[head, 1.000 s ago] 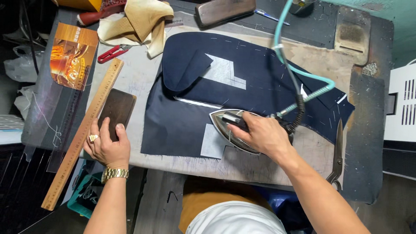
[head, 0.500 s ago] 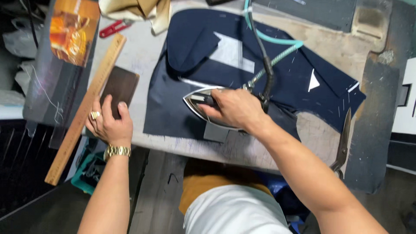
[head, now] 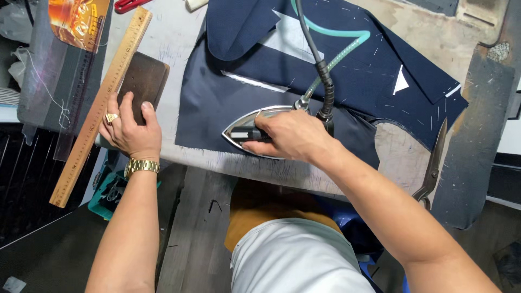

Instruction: The person handles a dark blue suit jacket piece on a workbench. They use a wooden block and a steam iron to press the fabric, and also use large shears to cut a small piece of light-colored fabric.

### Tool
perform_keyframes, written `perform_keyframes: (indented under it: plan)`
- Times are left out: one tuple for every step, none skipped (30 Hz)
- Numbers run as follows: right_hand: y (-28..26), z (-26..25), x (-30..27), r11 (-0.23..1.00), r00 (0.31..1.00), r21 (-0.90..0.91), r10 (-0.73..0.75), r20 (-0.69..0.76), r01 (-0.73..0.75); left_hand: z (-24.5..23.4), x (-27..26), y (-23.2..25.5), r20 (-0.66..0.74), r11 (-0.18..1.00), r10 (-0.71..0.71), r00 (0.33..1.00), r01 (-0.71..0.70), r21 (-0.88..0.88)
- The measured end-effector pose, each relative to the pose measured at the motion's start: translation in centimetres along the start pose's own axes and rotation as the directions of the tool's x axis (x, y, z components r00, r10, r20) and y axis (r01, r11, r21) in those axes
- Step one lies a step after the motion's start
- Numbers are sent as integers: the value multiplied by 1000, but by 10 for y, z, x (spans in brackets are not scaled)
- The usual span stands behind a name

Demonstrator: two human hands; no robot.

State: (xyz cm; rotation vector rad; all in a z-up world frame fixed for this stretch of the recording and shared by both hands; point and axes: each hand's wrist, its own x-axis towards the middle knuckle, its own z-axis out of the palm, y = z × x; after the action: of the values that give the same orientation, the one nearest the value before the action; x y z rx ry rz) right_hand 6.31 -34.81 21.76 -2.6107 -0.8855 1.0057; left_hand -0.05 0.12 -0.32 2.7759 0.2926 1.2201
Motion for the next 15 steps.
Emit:
perform_keyframes:
  plan:
    - [-3,1,-3,1000,1000,8,-5,27,5,-1,1,1,8,1000,-2,1000,3,-12]
    - [-5,1,-6,1000,998,16,-11,54,10,-3,2,2,15,1000,-5,1000,5,-24]
    - [-7,5,-9,1000,999,18,-12,53,11,-3,2,2,16,1000,-3,1000,3,-23]
    - [-9,8,-12,1000,998,18,-9,69,8,-4,2,2,20,1000,-6,1000,7,-21]
    - [-11,11,-15,1000,996,17,-5,83,3,-3,2,3,23,1000,-10,1000,11,-22]
    - [-12,14,-19,1000,997,18,-4,82,3,-2,1,2,23,1000,-8,1000,9,-23]
    - [-14,16,-23,999,996,32,-18,89,15,-1,0,1,16,1000,-5,1000,5,-11]
    - [-16,19,-27,999,995,45,-31,96,27,0,0,-1,8,1000,-2,1000,2,1]
    - [-15,27,-32,999,995,44,-31,94,27,0,0,1,6,1000,-2,1000,2,1]
    - [-15,35,-37,998,997,26,-55,63,53,-1,1,2,8,1000,-5,1000,5,-11]
    - [-14,42,-41,997,996,6,-79,31,79,-2,2,2,9,1000,-9,1000,9,-23]
    - [-16,50,-45,997,996,3,-78,30,78,-3,3,4,6,1000,-9,1000,9,-24]
    - [-18,57,-48,998,998,6,-60,-36,60,-5,5,5,-3,1000,-5,1000,5,-18]
    - [-19,64,-51,999,994,10,-41,-102,42,-6,7,7,-12,1000,0,1000,0,-12]
    - [-22,67,-49,999,993,3,-40,-112,40,-8,8,9,-23,1000,1,1000,-1,-15]
